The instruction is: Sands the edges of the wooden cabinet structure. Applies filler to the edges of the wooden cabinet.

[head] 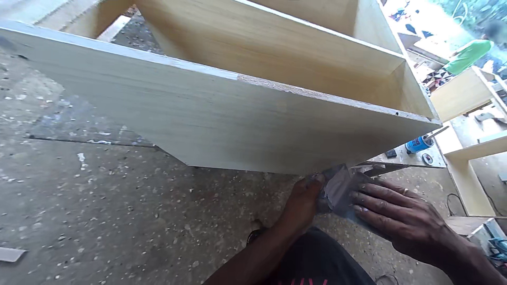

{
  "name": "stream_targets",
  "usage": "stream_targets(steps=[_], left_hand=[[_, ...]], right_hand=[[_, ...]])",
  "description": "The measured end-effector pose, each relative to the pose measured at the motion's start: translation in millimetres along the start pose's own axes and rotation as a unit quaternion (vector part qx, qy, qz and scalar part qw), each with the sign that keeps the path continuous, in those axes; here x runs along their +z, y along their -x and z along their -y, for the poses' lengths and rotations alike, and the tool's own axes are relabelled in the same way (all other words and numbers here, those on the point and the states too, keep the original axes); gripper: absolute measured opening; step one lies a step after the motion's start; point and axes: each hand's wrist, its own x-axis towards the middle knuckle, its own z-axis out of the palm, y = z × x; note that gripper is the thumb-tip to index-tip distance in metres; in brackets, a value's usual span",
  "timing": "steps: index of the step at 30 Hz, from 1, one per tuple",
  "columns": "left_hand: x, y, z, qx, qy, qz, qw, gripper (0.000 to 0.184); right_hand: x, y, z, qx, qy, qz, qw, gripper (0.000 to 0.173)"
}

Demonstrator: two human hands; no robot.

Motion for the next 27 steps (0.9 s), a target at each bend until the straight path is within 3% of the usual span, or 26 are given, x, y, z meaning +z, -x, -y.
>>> stream_targets(steps=[10, 19, 23, 25, 27], left_hand=[[-3.3, 2.2, -1.0, -0.005, -0.028, 0.026, 0.999, 0.031], [-8.3, -1.7, 1.8, -0.014, 0.003, -0.007, 1.000, 0.030], [-8.1, -0.9, 2.2, 0.004, 0.080, 0.000, 0.997, 0.030], [-2.9, -1.4, 1.4, 0.020, 0.126, 0.009, 0.992, 0.031], [4.0, -2.5, 2.1, 0.039, 0.158, 0.018, 0.986, 0.032]], right_hand=[[-1.0, -13.1, -2.3, 0.006, 0.008, 0.016, 1.000, 0.034], [6.9, -3.3, -4.0, 0.007, -0.034, 0.020, 0.999, 0.037], [3.7, -3.1, -5.4, 0.030, -0.214, -0.130, 0.968, 0.031], [12.3, -6.5, -4.5, 0.039, -0.257, -0.199, 0.945, 0.032], [27.9, -8.3, -9.4, 0.032, -0.258, -0.217, 0.941, 0.041]])
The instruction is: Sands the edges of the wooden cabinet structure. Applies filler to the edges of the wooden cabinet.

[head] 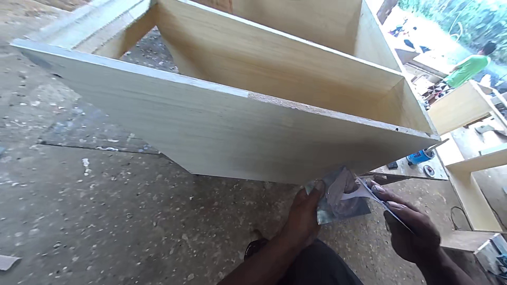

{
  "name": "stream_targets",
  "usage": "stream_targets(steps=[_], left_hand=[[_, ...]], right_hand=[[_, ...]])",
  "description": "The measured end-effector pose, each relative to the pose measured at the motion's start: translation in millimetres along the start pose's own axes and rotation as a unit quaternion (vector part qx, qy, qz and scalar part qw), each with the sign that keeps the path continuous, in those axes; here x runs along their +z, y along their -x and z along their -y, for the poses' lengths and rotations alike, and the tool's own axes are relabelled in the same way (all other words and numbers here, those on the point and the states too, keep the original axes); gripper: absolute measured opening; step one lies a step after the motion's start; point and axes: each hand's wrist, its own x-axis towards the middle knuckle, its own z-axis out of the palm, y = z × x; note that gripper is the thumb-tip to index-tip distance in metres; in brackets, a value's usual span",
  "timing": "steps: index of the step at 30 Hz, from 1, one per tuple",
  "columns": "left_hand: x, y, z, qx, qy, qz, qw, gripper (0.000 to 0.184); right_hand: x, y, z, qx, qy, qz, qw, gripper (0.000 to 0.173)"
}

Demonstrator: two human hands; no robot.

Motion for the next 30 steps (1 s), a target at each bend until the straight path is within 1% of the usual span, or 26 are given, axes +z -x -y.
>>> stream_targets(steps=[4, 7, 11, 14, 16, 19, 21, 22, 23, 24, 25, 26, 27, 28, 29, 30], left_hand=[[11.7, 1.5, 6.6, 0.056, 0.007, -0.004, 0.998, 0.030], [14.6, 5.5, 8.0, 0.093, -0.024, -0.003, 0.995, 0.030], [18.7, 9.8, 3.4, 0.119, -0.043, 0.019, 0.992, 0.028], [14.3, 8.1, 2.8, 0.159, -0.062, 0.047, 0.984, 0.027], [11.6, 8.1, 3.7, 0.174, -0.078, 0.051, 0.980, 0.026], [4.6, 6.4, 4.2, 0.197, -0.105, 0.056, 0.973, 0.027], [-1.2, 5.5, 1.8, 0.212, -0.124, 0.078, 0.966, 0.027], [-2.4, 7.0, -1.3, 0.216, -0.134, 0.096, 0.962, 0.027], [-1.9, 9.6, -6.0, 0.219, -0.145, 0.115, 0.958, 0.026], [-2.0, 12.4, -11.4, 0.220, -0.155, 0.130, 0.954, 0.025], [-4.2, 14.5, -17.1, 0.219, -0.165, 0.129, 0.953, 0.024], [-8.6, 15.8, -23.4, 0.216, -0.176, 0.117, 0.953, 0.024], [-15.1, 17.1, -30.4, 0.205, -0.186, 0.101, 0.956, 0.024], [-21.8, 18.4, -37.4, 0.182, -0.196, 0.088, 0.960, 0.025], [-26.9, 19.3, -42.8, 0.143, -0.200, 0.075, 0.966, 0.025], [-30.2, 18.9, -46.2, 0.092, -0.191, 0.068, 0.975, 0.025]], right_hand=[[15.5, 10.0, -21.1, -0.037, 0.056, 0.020, 0.998, 0.047], [20.4, 16.3, -24.6, -0.045, 0.085, -0.002, 0.995, 0.052], [16.3, 11.8, -22.1, -0.075, 0.128, 0.002, 0.989, 0.050], [19.0, 7.6, -24.1, -0.083, 0.152, 0.001, 0.985, 0.049], [23.9, 8.6, -24.7, -0.071, 0.156, -0.008, 0.985, 0.049], [33.9, 13.1, -27.6, -0.029, 0.169, -0.025, 0.985, 0.051], [38.4, 19.6, -32.6, 0.000, 0.187, -0.020, 0.982, 0.043], [38.7, 23.4, -34.5, 0.024, 0.190, -0.007, 0.981, 0.036], [37.9, 26.5, -35.6, 0.065, 0.181, 0.007, 0.981, 0.033], [36.0, 27.8, -34.1, 0.134, 0.137, 0.001, 0.982, 0.033], [31.3, 25.8, -33.5, 0.211, 0.060, -0.037, 0.975, 0.034], [23.5, 21.3, -36.7, 0.278, -0.058, -0.095, 0.954, 0.034], [16.0, 16.0, -40.8, 0.320, -0.216, -0.160, 0.908, 0.031], [9.6, 11.2, -42.2, 0.338, -0.352, -0.195, 0.851, 0.030], [4.9, 7.5, -41.8, 0.339, -0.440, -0.191, 0.809, 0.028], [2.8, 2.3, -39.7, 0.331, -0.486, -0.160, 0.793, 0.025]])
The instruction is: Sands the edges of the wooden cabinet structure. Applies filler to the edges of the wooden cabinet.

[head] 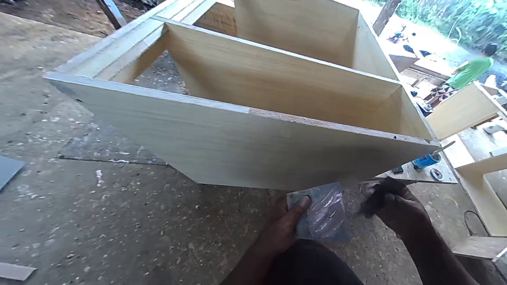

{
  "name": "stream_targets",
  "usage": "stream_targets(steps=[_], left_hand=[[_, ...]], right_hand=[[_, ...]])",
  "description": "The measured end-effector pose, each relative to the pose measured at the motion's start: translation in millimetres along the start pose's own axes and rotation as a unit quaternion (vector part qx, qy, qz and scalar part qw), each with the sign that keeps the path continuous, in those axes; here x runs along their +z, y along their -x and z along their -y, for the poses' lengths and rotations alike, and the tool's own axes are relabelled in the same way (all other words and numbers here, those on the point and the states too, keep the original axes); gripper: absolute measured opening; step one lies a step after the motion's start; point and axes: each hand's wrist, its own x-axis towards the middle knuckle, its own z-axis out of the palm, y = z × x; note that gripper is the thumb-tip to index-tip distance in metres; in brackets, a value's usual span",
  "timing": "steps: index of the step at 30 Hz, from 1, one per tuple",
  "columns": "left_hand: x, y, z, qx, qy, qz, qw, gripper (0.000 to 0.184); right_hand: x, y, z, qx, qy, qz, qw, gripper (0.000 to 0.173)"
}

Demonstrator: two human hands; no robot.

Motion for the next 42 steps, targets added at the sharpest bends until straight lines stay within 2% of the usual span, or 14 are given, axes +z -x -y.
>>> stream_targets(steps=[2, 5, 7, 9, 10, 12, 14, 16, 18, 22, 28, 37, 40, 42], left_hand=[[-3.9, -5.0, 2.9, -0.083, 0.039, 0.031, 0.995, 0.024], [-2.6, -10.9, 12.1, -0.120, 0.104, 0.101, 0.982, 0.022], [-3.6, -12.1, 13.9, -0.117, 0.126, 0.082, 0.982, 0.022], [-5.0, -11.0, 9.0, -0.099, 0.132, 0.052, 0.985, 0.024], [-4.6, -10.7, 5.6, -0.087, 0.120, 0.037, 0.988, 0.025], [-3.6, -14.1, 3.5, -0.059, 0.072, -0.002, 0.996, 0.026], [-1.9, -12.0, 8.2, -0.036, 0.011, -0.032, 0.999, 0.029], [4.1, -13.1, 15.1, 0.002, -0.043, -0.046, 0.998, 0.032], [16.0, -12.1, 23.4, 0.039, -0.079, -0.062, 0.994, 0.034], [34.1, -4.6, 40.6, 0.075, -0.186, -0.066, 0.977, 0.039], [50.2, 2.0, 65.7, 0.114, -0.260, -0.038, 0.958, 0.043], [63.7, 14.9, 70.5, 0.106, -0.434, 0.022, 0.894, 0.061], [63.5, 20.9, 54.5, 0.099, -0.442, 0.065, 0.889, 0.061], [62.4, 28.9, 42.6, 0.053, -0.383, 0.094, 0.917, 0.054]], right_hand=[[14.5, -6.4, 5.9, 0.050, -0.011, 0.083, 0.995, 0.023], [16.1, -15.8, -4.7, 0.122, 0.011, 0.163, 0.979, 0.019], [-1.6, -14.3, -11.9, 0.160, 0.129, 0.110, 0.972, 0.016], [-22.8, -10.1, -24.8, 0.211, 0.330, 0.022, 0.920, 0.022], [-30.7, -2.6, -33.9, 0.219, 0.359, -0.026, 0.907, 0.027], [-27.7, 13.4, -34.0, 0.148, 0.289, -0.128, 0.937, 0.033], [2.1, 31.4, -24.8, 0.056, 0.179, -0.199, 0.962, 0.031], [35.6, 45.5, -23.5, -0.019, 0.106, -0.234, 0.966, 0.024], [53.6, 54.6, -35.0, -0.049, 0.078, -0.269, 0.959, 0.020], [60.5, 58.5, -56.5, -0.043, 0.035, -0.343, 0.938, 0.017], [67.3, 61.1, -64.3, 0.038, -0.014, -0.413, 0.910, 0.020], [64.1, 52.3, -48.2, 0.137, -0.086, -0.381, 0.910, 0.020], [40.0, 53.3, -32.9, 0.114, -0.074, -0.254, 0.957, 0.022], [22.2, 55.2, -11.0, 0.072, 0.002, -0.149, 0.986, 0.020]])
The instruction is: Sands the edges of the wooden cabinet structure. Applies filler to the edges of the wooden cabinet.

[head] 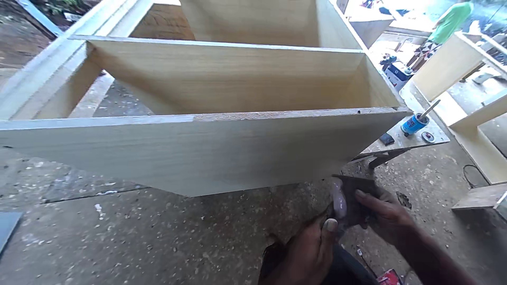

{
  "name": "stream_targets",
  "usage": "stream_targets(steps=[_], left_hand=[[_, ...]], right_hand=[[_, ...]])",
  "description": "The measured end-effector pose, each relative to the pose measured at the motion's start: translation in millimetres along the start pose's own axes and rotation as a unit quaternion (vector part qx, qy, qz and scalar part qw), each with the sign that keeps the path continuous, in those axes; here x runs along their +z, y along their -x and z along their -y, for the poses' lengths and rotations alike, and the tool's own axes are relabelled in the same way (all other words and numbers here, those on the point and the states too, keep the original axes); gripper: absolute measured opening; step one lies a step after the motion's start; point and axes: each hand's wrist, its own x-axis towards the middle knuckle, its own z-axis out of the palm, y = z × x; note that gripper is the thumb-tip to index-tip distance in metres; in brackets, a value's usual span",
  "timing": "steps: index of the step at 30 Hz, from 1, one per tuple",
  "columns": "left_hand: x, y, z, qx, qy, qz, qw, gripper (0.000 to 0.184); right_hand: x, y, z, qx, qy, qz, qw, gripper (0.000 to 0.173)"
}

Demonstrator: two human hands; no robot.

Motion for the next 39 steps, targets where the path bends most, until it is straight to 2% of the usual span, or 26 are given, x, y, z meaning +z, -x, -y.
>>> stream_targets(steps=[2, 4, 5, 8, 10, 11, 13, 17, 21, 24, 26, 27, 28, 29, 31, 32, 33, 34, 37, 39], left_hand=[[-4.9, 4.1, -2.4, -0.057, 0.102, -0.005, 0.993, 0.049], [-9.1, 1.0, 0.4, -0.113, 0.229, -0.033, 0.966, 0.048], [-8.5, -1.8, 0.6, -0.138, 0.322, -0.048, 0.935, 0.047], [-2.5, -11.9, -10.6, -0.162, 0.521, -0.091, 0.833, 0.031], [0.8, -16.4, -15.9, -0.143, 0.582, -0.086, 0.796, 0.026], [3.1, -17.2, -16.5, -0.125, 0.594, -0.082, 0.791, 0.026], [7.4, -17.9, -15.7, -0.072, 0.587, -0.079, 0.803, 0.026], [7.5, -17.5, -8.9, 0.029, 0.504, -0.081, 0.859, 0.023], [3.9, -17.3, -5.2, 0.097, 0.443, -0.074, 0.888, 0.021], [-1.4, -17.5, -3.5, 0.117, 0.397, -0.070, 0.908, 0.022], [-7.0, -18.0, -2.1, 0.130, 0.377, -0.053, 0.915, 0.023], [-10.9, -18.2, -2.8, 0.133, 0.372, -0.041, 0.918, 0.024], [-15.7, -17.8, -3.6, 0.126, 0.372, -0.036, 0.919, 0.023], [-21.4, -17.7, -3.8, 0.108, 0.379, -0.040, 0.918, 0.023], [-36.5, -14.7, -2.3, 0.036, 0.403, -0.042, 0.913, 0.021], [-44.1, -12.1, -1.8, -0.012, 0.422, -0.032, 0.906, 0.021], [-50.2, -10.8, -0.8, -0.054, 0.439, -0.015, 0.896, 0.021], [-54.8, -11.1, 0.8, -0.086, 0.449, 0.007, 0.889, 0.021], [-58.7, -13.7, 4.2, -0.119, 0.471, 0.086, 0.870, 0.021], [-60.4, -12.2, 6.4, -0.093, 0.512, 0.125, 0.845, 0.023]], right_hand=[[-12.9, 3.9, 27.3, -0.088, 0.102, 0.101, 0.986, 0.021], [-13.2, 13.2, 55.6, -0.211, 0.253, 0.182, 0.927, 0.024], [-8.3, 18.8, 67.5, -0.277, 0.337, 0.214, 0.874, 0.025], [-7.0, 23.3, 74.3, -0.456, 0.532, 0.264, 0.663, 0.029], [-12.7, 17.2, 67.5, -0.498, 0.593, 0.262, 0.576, 0.033], [-15.6, 13.4, 63.0, -0.509, 0.609, 0.254, 0.553, 0.034], [-20.6, 7.7, 52.8, -0.530, 0.612, 0.232, 0.539, 0.035], [-21.2, 1.6, 35.8, -0.558, 0.591, 0.188, 0.552, 0.035], [-17.9, -4.6, 24.8, -0.559, 0.572, 0.147, 0.582, 0.040], [-16.0, -7.7, 16.2, -0.528, 0.611, 0.117, 0.578, 0.040], [-20.3, -10.6, 8.0, -0.466, 0.673, 0.092, 0.567, 0.034], [-25.9, -12.7, 3.8, -0.424, 0.681, 0.079, 0.591, 0.033], [-32.8, -13.8, 2.8, -0.376, 0.659, 0.055, 0.649, 0.033], [-39.9, -16.3, 9.4, -0.326, 0.595, 0.027, 0.734, 0.033], [-48.5, -21.8, 32.9, -0.234, 0.316, 0.025, 0.919, 0.025], [-49.6, -21.6, 41.4, -0.189, 0.161, 0.065, 0.967, 0.022], [-46.9, -20.2, 46.3, -0.155, 0.059, 0.117, 0.979, 0.022], [-39.6, -18.6, 48.6, -0.133, 0.016, 0.167, 0.977, 0.024], [-5.0, -24.3, 41.7, -0.062, 0.032, 0.307, 0.949, 0.022], [-5.0, -40.6, 22.3, 0.022, 0.091, 0.369, 0.925, 0.014]])
